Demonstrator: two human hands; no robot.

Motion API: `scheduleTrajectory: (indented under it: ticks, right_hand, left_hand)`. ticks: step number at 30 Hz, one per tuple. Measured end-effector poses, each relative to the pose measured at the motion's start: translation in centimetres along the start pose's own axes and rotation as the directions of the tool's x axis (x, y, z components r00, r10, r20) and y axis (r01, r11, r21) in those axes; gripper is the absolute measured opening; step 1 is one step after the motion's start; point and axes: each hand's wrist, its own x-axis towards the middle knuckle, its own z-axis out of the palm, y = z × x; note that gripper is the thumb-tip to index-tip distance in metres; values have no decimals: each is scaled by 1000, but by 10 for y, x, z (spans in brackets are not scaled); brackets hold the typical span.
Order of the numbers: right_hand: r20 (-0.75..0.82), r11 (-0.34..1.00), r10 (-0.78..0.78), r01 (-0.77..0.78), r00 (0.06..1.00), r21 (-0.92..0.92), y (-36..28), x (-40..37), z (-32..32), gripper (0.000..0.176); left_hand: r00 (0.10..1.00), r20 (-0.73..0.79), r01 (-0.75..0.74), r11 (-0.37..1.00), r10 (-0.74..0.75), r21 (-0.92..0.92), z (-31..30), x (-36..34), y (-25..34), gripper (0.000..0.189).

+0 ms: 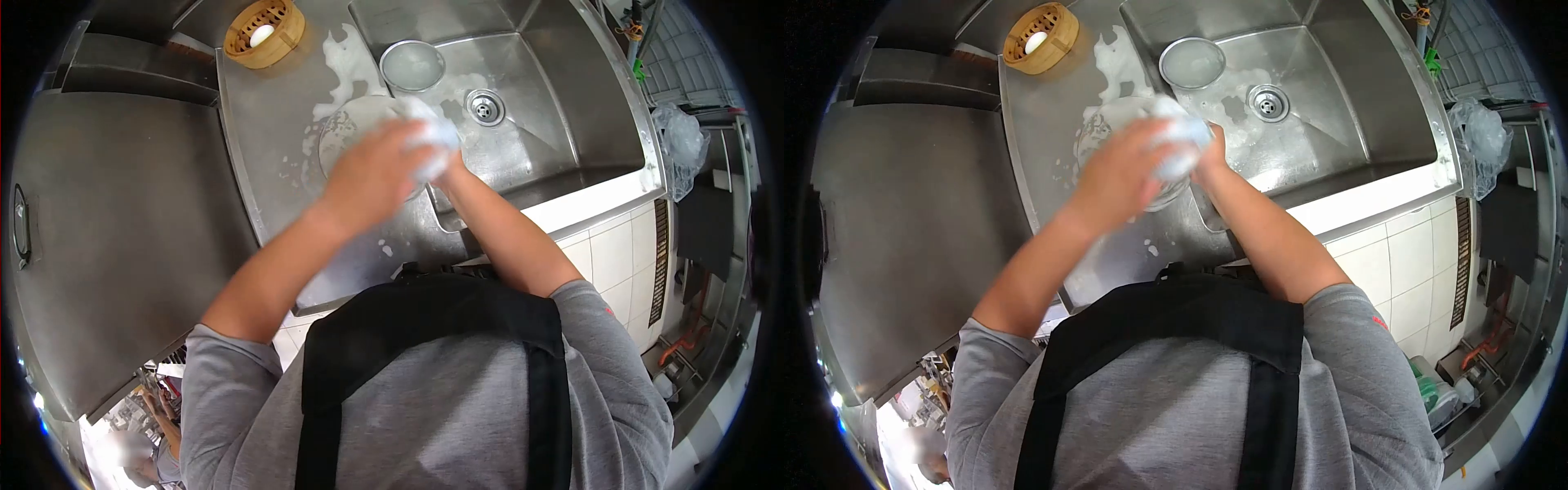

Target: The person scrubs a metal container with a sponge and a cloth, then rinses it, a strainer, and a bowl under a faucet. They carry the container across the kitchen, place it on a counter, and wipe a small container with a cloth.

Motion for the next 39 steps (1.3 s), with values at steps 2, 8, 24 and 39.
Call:
scheduleTrajectory:
  ticks: [2, 8, 24, 39]
  right_hand:
    - [11, 995, 96, -96, 995, 39, 2, 8, 3, 17]
    - [-185, 931, -86, 13, 979, -365, -4, -7, 15, 19]
    - [-95, 928, -18, -18, 995, -371, -11, -10, 17, 21]
    - [-42, 894, 58, -71, 997, -442, -17, -19, 22, 20]
  left_hand:
    - [997, 82, -5, 998, 10, -66, -6, 4, 3, 47]
    - [944, -66, 319, 946, -322, -48, -24, -6, -51, 53]
    - [916, -180, 342, 932, -359, -120, -23, -60, -38, 56]
    - [993, -7, 120, 986, -121, -117, -26, -60, -12, 57]
